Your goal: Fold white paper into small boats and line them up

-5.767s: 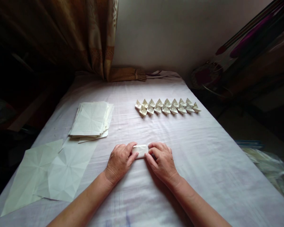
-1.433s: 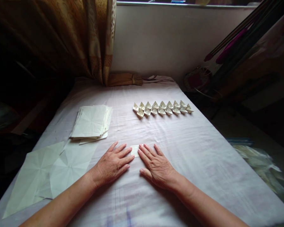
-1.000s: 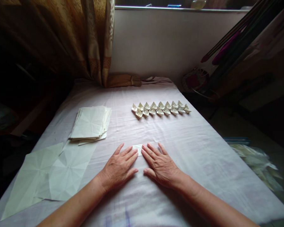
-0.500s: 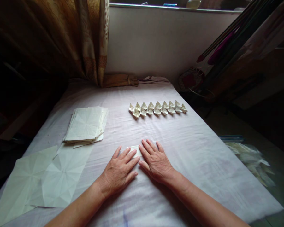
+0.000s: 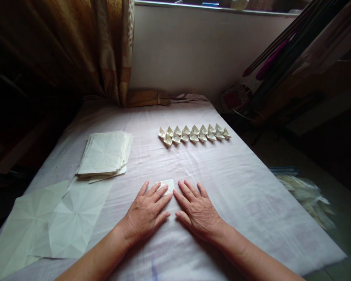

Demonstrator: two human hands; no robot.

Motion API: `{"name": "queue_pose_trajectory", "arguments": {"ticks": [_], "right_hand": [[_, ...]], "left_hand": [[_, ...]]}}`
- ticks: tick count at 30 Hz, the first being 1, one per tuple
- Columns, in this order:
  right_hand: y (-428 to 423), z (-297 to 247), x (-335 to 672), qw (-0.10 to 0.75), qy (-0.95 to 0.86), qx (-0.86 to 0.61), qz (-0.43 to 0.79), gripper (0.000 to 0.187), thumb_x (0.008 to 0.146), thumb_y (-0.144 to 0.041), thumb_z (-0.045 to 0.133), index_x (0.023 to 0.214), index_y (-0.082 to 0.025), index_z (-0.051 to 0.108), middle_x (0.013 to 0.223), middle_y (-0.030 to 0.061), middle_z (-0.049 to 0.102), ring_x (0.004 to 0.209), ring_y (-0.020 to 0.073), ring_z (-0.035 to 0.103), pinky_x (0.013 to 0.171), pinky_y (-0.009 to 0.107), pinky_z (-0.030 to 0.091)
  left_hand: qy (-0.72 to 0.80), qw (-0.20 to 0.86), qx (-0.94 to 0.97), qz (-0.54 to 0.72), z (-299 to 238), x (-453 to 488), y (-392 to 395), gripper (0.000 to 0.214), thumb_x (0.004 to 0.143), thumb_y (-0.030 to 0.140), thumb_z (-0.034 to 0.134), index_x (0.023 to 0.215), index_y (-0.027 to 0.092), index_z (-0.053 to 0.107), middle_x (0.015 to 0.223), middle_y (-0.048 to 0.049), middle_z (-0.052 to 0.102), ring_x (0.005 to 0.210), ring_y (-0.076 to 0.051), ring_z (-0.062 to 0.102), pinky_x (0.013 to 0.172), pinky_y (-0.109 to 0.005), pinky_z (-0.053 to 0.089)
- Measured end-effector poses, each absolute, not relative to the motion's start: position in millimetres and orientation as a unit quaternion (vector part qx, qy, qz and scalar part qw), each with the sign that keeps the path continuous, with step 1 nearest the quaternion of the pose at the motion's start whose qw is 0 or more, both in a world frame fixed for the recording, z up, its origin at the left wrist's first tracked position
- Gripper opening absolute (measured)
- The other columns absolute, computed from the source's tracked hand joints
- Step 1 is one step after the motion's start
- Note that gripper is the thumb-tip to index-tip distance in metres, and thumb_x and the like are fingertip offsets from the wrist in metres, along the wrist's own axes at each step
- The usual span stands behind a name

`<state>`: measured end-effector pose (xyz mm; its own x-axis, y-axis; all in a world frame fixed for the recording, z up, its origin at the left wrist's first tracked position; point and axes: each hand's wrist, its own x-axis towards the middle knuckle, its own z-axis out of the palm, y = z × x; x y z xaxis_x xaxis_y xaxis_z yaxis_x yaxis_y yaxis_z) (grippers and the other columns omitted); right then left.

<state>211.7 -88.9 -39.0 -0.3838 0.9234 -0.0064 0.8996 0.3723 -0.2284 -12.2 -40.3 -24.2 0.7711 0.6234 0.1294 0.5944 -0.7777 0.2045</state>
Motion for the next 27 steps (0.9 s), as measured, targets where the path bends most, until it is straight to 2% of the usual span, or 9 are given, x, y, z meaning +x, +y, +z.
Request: {"name": "queue_pose_trajectory", "arguments": {"ticks": [8, 12, 20, 27], "right_hand": [[-61, -35, 200, 0.067, -0.810, -0.578, 0.076, 0.053, 0.097, -0.050, 0.043, 0.142, -0.024, 0.047, 0.153, 0.0115, 0.037, 0.141, 0.0311, 0.033, 0.111, 0.058, 0.021], [-60, -34, 199, 0.065, -0.810, -0.579, 0.070, 0.053, 0.096, -0.050, 0.044, 0.142, -0.024, 0.047, 0.153, 0.0114, 0.036, 0.141, 0.0304, 0.033, 0.111, 0.057, 0.022], [-62, -38, 199, 0.076, -0.805, -0.584, 0.077, 0.053, 0.095, -0.047, 0.047, 0.142, -0.023, 0.047, 0.154, 0.0112, 0.035, 0.142, 0.0310, 0.031, 0.113, 0.058, 0.018], [-63, -42, 199, 0.087, -0.801, -0.589, 0.071, 0.054, 0.095, -0.045, 0.047, 0.142, -0.019, 0.046, 0.153, 0.0112, 0.036, 0.142, 0.0302, 0.031, 0.114, 0.056, 0.017]], "left_hand": [[0.318, 0.069, 0.940, 0.100, -28, -14, -40, 0.043, 0.095, 0.046, 0.048, 0.132, 0.027, 0.056, 0.139, -0.0072, 0.057, 0.130, -0.029, 0.048, 0.115, -0.053, 0.020], [0.301, 0.065, 0.947, 0.089, -28, -22, -39, 0.046, 0.095, 0.043, 0.048, 0.138, 0.026, 0.051, 0.141, -0.0074, 0.055, 0.132, -0.028, 0.047, 0.117, -0.053, 0.016], [0.313, 0.063, 0.945, 0.074, -24, -48, -41, 0.045, 0.095, 0.041, 0.049, 0.137, 0.025, 0.051, 0.136, -0.0054, 0.060, 0.131, -0.028, 0.048, 0.118, -0.053, 0.008], [0.332, 0.084, 0.935, 0.088, -16, -46, -38, 0.037, 0.094, 0.038, 0.052, 0.128, 0.025, 0.059, 0.129, -0.0035, 0.065, 0.125, -0.027, 0.053, 0.117, -0.054, 0.013]]}}
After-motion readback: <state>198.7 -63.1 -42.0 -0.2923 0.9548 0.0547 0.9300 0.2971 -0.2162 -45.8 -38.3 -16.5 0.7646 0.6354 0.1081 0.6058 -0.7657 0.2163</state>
